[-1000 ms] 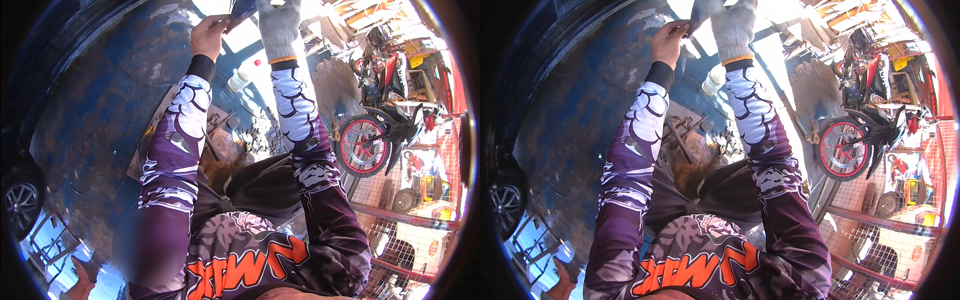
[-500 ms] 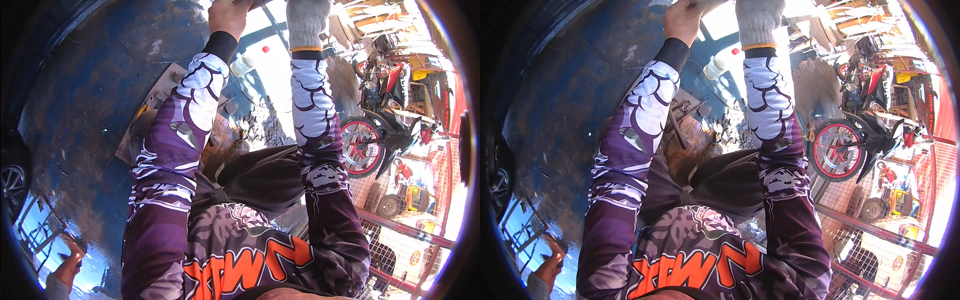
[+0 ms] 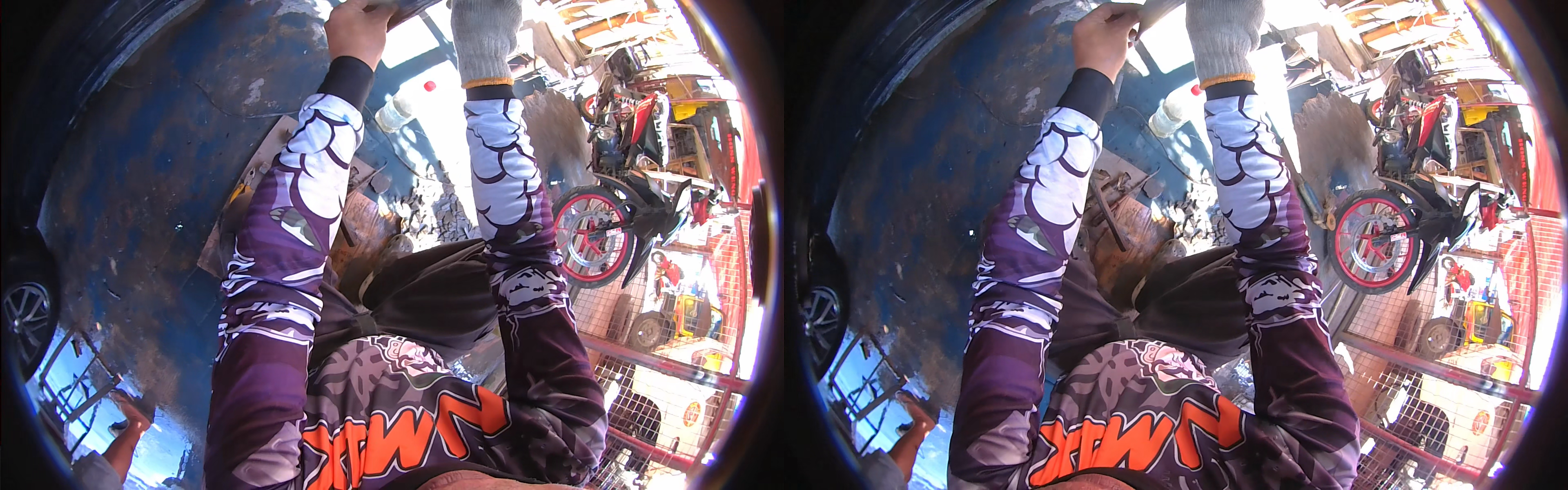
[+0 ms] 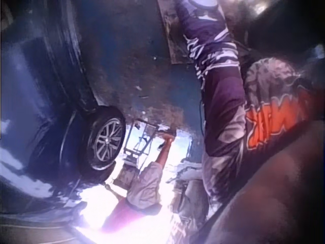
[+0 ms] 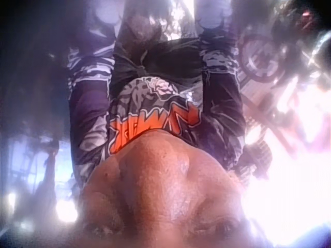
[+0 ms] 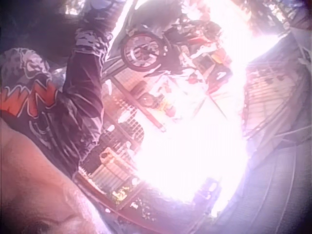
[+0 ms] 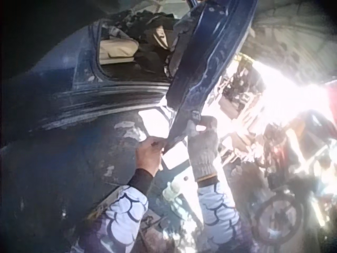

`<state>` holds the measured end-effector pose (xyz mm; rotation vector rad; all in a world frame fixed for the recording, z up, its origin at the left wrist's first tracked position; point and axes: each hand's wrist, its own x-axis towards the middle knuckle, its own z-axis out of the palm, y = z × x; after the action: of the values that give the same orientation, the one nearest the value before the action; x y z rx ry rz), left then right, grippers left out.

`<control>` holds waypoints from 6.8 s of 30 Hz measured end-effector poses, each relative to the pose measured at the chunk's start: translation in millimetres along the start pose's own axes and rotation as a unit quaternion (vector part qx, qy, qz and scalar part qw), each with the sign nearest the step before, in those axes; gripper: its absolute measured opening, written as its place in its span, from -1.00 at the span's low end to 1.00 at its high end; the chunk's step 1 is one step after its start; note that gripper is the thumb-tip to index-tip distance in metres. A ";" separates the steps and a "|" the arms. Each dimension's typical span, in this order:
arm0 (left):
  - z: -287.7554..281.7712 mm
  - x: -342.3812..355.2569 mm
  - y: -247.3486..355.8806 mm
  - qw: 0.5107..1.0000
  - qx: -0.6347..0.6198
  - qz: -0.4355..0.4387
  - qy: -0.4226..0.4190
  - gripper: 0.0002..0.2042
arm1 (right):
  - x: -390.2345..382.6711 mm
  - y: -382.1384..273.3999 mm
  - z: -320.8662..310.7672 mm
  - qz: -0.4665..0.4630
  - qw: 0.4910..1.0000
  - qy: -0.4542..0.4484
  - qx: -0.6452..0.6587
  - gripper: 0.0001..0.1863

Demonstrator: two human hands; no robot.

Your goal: The person walks through a workshop and sits on the floor under a car. They use pliers and a hammer to work on a metal part of the car's undercarriage, repeatedly adjusting and striking the component.

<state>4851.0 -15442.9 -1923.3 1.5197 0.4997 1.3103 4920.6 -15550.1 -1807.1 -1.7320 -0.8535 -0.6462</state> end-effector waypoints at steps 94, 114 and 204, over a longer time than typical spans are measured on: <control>19.7 -21.0 52.9 0.980 0.197 0.013 -0.025 -0.78 | 27.2 -13.1 -30.1 0.104 0.981 -0.087 -0.142 -0.59; -18.6 38.8 43.2 0.965 0.078 -0.068 -0.240 -0.82 | 23.0 -5.5 -31.7 0.097 0.980 -0.147 -0.094 -0.56; -255.5 -237.0 -245.6 0.820 0.489 -0.172 -0.242 -0.69 | -458.1 142.3 4.3 0.536 0.716 -0.444 -0.042 -0.54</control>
<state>4617.3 -15433.8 -2279.8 2.3471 1.1442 0.2843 4759.9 -15680.3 -2239.9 -2.2261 -0.2330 1.0313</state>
